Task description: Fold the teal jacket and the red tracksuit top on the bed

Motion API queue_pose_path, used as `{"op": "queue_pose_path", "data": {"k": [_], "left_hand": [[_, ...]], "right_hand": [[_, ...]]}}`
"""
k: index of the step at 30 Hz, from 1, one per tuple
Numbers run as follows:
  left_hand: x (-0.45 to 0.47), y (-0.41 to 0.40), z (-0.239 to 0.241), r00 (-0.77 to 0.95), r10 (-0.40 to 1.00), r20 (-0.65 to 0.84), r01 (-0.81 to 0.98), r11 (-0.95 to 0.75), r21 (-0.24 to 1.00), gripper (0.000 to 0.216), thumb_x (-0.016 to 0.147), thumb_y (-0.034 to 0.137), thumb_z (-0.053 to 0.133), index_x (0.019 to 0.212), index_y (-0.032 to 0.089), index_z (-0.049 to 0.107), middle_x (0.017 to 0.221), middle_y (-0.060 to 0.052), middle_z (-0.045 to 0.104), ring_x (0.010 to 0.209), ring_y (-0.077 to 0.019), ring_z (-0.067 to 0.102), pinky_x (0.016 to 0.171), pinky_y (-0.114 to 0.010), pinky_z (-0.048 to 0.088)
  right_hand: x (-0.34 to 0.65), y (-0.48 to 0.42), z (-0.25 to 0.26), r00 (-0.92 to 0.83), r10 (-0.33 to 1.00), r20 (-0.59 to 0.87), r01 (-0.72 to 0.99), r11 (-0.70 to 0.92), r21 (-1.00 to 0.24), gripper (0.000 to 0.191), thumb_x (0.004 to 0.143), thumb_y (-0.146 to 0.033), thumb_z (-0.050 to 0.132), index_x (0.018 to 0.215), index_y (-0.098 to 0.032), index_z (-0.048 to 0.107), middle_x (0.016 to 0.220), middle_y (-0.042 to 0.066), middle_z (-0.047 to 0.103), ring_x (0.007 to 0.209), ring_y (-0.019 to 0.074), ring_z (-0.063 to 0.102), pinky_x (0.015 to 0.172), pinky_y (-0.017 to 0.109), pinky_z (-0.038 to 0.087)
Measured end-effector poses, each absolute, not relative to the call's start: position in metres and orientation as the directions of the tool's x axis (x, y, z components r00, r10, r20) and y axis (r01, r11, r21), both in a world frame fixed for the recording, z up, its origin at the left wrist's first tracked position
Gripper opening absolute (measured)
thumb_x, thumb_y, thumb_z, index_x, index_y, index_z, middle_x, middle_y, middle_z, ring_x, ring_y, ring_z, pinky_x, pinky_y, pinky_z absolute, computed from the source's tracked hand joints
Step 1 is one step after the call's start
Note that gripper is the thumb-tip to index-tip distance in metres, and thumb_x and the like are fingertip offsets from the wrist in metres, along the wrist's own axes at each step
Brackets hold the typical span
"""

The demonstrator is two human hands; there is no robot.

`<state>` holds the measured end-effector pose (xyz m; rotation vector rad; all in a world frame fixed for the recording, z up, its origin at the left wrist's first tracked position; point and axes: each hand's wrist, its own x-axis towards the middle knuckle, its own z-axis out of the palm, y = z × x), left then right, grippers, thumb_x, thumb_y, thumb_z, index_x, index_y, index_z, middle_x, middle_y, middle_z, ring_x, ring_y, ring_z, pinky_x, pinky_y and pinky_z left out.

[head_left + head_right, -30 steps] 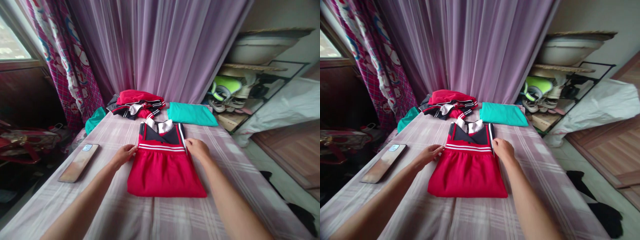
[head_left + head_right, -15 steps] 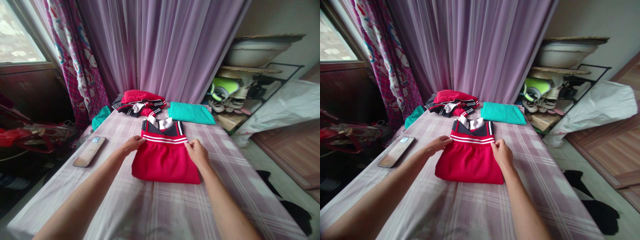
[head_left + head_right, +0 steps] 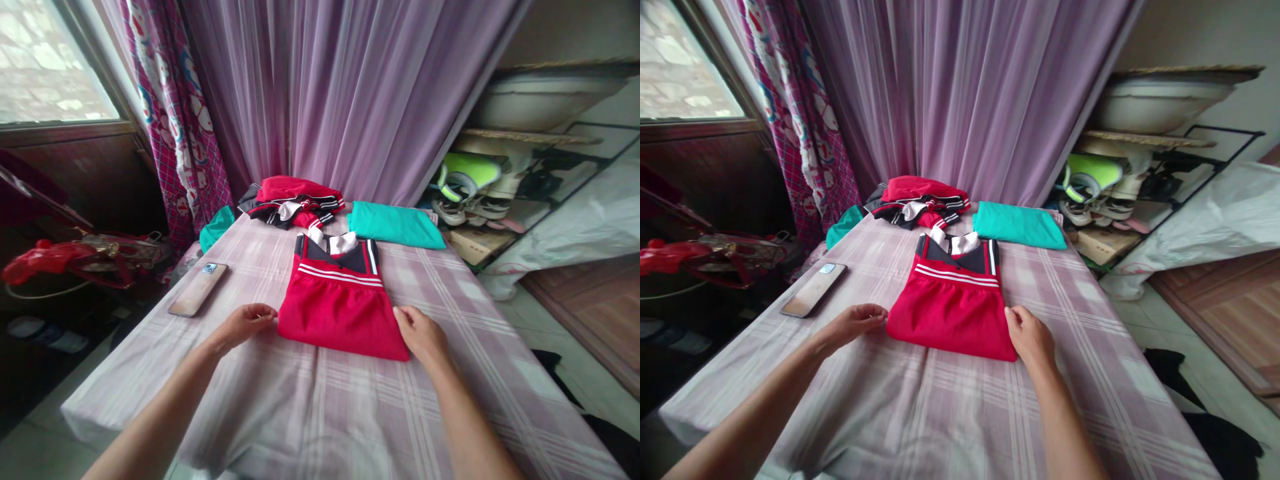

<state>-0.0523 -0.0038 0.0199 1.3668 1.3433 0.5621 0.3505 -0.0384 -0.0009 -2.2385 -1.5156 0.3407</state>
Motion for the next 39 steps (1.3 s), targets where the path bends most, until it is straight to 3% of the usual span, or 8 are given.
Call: {"op": "queue_pose_path", "data": {"k": [6, 13, 18, 22, 26, 32, 36, 39], "left_hand": [[-0.048, -0.033, 0.000, 0.258, 0.936, -0.240, 0.259, 0.172, 0.950, 0.063, 0.060, 0.067, 0.076, 0.100, 0.018, 0.076, 0.088, -0.006, 0.074, 0.082, -0.0196, 0.064, 0.075, -0.032, 0.049], [-0.037, -0.025, -0.003, 0.242, 0.947, -0.213, 0.284, 0.141, 0.949, 0.046, 0.066, 0.053, 0.075, 0.094, 0.017, 0.076, 0.080, -0.003, 0.072, 0.074, -0.0168, 0.062, 0.071, -0.029, 0.049], [-0.038, -0.030, -0.002, 0.203, 0.971, -0.123, 0.379, 0.038, 0.925, 0.034, 0.072, 0.052, 0.067, 0.081, 0.019, 0.070, 0.075, -0.002, 0.068, 0.071, -0.0156, 0.058, 0.068, -0.027, 0.047], [-0.051, -0.043, -0.001, 0.136, 0.987, -0.083, 0.428, 0.017, 0.904, 0.037, 0.078, 0.056, 0.058, 0.087, 0.020, 0.066, 0.074, -0.001, 0.064, 0.072, -0.0159, 0.057, 0.064, -0.026, 0.045], [-0.056, -0.050, 0.008, 0.172, 0.982, -0.074, 0.503, -0.023, 0.864, 0.037, 0.077, 0.055, 0.059, 0.090, 0.021, 0.067, 0.079, -0.002, 0.064, 0.071, -0.0159, 0.055, 0.063, -0.027, 0.044], [-0.037, -0.044, 0.023, 0.176, 0.969, -0.172, 0.513, 0.059, 0.857, 0.050, 0.079, 0.066, 0.052, 0.089, 0.018, 0.065, 0.069, 0.001, 0.060, 0.062, -0.0145, 0.051, 0.058, -0.027, 0.038], [-0.036, -0.044, 0.023, 0.116, 0.971, -0.211, 0.725, 0.062, 0.686, 0.036, 0.084, 0.053, 0.052, 0.071, 0.021, 0.061, 0.063, 0.001, 0.059, 0.063, -0.0162, 0.055, 0.060, -0.028, 0.037], [-0.036, -0.042, 0.034, 0.071, 0.992, -0.106, 0.843, -0.003, 0.537, 0.028, 0.087, 0.045, 0.055, 0.092, 0.021, 0.068, 0.093, -0.005, 0.071, 0.076, -0.0198, 0.064, 0.070, -0.031, 0.046]], "right_hand": [[0.357, -0.092, -0.014, 0.372, 0.928, -0.018, 0.767, -0.318, -0.558, 0.054, 0.083, -0.070, 0.041, 0.066, -0.028, 0.070, 0.059, 0.003, 0.067, 0.058, 0.0203, 0.060, 0.053, 0.028, 0.039], [0.345, -0.105, -0.012, 0.422, 0.906, -0.030, 0.574, -0.292, -0.765, 0.049, 0.067, -0.067, 0.055, 0.079, -0.024, 0.075, 0.081, 0.007, 0.077, 0.082, 0.0279, 0.070, 0.069, 0.034, 0.052], [0.341, -0.101, -0.011, 0.478, 0.878, 0.004, 0.514, -0.275, -0.813, 0.054, 0.067, -0.069, 0.053, 0.082, -0.021, 0.074, 0.076, 0.008, 0.075, 0.078, 0.0282, 0.071, 0.069, 0.034, 0.053], [0.340, -0.102, -0.018, 0.506, 0.862, 0.013, 0.514, -0.289, -0.808, 0.057, 0.071, -0.071, 0.049, 0.084, -0.021, 0.073, 0.068, 0.006, 0.072, 0.065, 0.0251, 0.068, 0.061, 0.033, 0.050], [0.338, -0.103, -0.022, 0.502, 0.863, 0.062, 0.582, -0.284, -0.762, 0.052, 0.073, -0.068, 0.050, 0.084, -0.023, 0.073, 0.076, 0.007, 0.075, 0.073, 0.0253, 0.069, 0.065, 0.033, 0.050], [0.337, -0.099, -0.021, 0.469, 0.882, 0.035, 0.593, -0.286, -0.753, 0.067, 0.075, -0.067, 0.047, 0.113, -0.017, 0.071, 0.081, 0.009, 0.075, 0.074, 0.0257, 0.069, 0.066, 0.034, 0.050], [0.339, -0.099, -0.018, 0.457, 0.888, 0.056, 0.668, -0.301, -0.681, 0.063, 0.078, -0.060, 0.047, 0.119, -0.018, 0.068, 0.081, 0.008, 0.075, 0.072, 0.0245, 0.068, 0.066, 0.034, 0.050], [0.334, -0.092, -0.004, 0.443, 0.875, 0.197, 0.744, -0.236, -0.625, 0.053, 0.084, -0.051, 0.043, 0.118, -0.019, 0.068, 0.103, 0.013, 0.075, 0.089, 0.0260, 0.070, 0.079, 0.037, 0.053]]}}
